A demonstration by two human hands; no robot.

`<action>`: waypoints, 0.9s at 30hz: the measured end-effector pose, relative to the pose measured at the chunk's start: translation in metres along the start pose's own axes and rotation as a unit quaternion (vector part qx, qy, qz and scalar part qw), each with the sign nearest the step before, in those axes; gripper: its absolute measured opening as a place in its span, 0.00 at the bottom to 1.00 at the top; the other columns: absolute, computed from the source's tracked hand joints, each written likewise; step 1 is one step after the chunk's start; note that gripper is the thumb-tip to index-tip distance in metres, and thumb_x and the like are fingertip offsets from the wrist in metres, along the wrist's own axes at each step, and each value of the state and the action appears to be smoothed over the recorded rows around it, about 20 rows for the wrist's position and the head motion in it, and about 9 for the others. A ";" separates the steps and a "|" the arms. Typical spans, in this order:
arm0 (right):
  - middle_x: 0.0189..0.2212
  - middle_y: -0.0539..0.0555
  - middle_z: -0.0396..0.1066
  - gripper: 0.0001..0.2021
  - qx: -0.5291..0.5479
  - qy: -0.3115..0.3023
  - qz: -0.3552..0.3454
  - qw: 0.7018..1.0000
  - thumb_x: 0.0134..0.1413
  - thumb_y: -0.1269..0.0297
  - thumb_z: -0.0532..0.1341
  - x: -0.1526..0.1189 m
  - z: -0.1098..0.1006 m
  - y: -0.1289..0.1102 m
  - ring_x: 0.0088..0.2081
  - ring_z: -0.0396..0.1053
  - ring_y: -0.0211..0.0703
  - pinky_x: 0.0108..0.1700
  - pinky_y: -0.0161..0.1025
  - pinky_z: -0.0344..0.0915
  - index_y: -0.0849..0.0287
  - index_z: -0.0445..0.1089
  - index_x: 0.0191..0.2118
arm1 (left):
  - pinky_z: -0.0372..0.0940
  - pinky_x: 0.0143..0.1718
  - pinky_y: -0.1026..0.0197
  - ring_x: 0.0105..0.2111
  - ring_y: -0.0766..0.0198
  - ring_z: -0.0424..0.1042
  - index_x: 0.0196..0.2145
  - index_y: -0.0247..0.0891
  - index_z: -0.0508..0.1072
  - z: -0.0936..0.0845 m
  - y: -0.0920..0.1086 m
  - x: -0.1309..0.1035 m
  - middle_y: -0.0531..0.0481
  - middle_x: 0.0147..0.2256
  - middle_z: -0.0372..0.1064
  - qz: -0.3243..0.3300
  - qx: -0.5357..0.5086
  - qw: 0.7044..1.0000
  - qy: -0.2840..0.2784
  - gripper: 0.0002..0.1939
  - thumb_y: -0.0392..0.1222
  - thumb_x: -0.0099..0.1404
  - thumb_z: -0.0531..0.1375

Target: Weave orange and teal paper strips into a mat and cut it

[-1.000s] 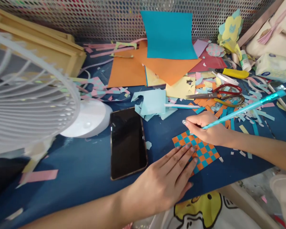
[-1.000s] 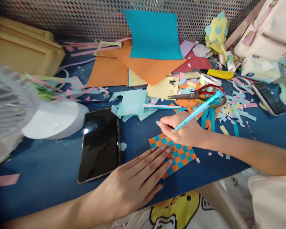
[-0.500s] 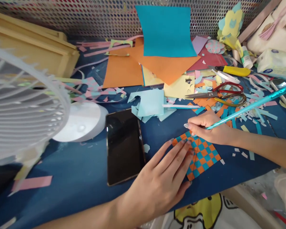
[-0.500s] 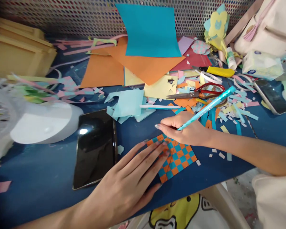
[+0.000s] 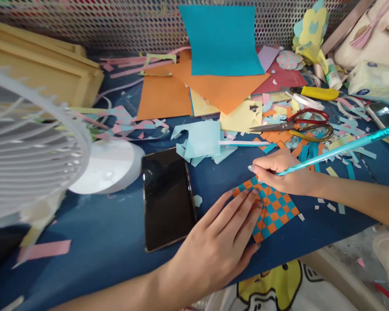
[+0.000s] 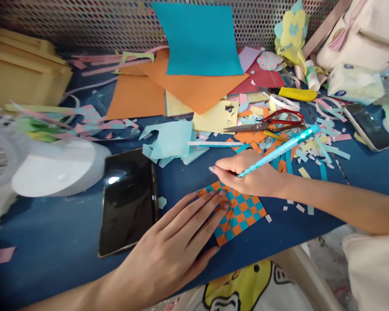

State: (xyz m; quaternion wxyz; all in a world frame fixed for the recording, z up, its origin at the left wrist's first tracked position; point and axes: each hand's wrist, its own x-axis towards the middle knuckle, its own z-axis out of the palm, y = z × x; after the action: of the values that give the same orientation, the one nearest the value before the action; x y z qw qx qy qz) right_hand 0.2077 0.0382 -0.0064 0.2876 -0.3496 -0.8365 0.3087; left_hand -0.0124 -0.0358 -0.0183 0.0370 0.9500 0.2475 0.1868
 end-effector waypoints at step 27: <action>0.14 0.43 0.41 0.22 -0.082 0.064 0.070 0.992 0.66 0.67 0.51 -0.001 -0.004 -0.002 0.17 0.45 0.32 0.24 0.37 0.42 0.55 0.40 0.22 | 0.62 0.62 0.47 0.57 0.49 0.69 0.56 0.28 0.72 -0.004 0.000 0.001 0.40 0.56 0.72 -0.003 0.009 1.000 -0.015 0.21 0.42 0.71 0.54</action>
State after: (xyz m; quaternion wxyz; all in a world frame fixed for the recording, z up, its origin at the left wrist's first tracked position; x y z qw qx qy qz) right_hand 0.2100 0.0377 -0.0031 0.2883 -0.4490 -0.8122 0.2356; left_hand -0.0130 -0.0356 -0.0145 0.0329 0.9523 0.2511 0.1704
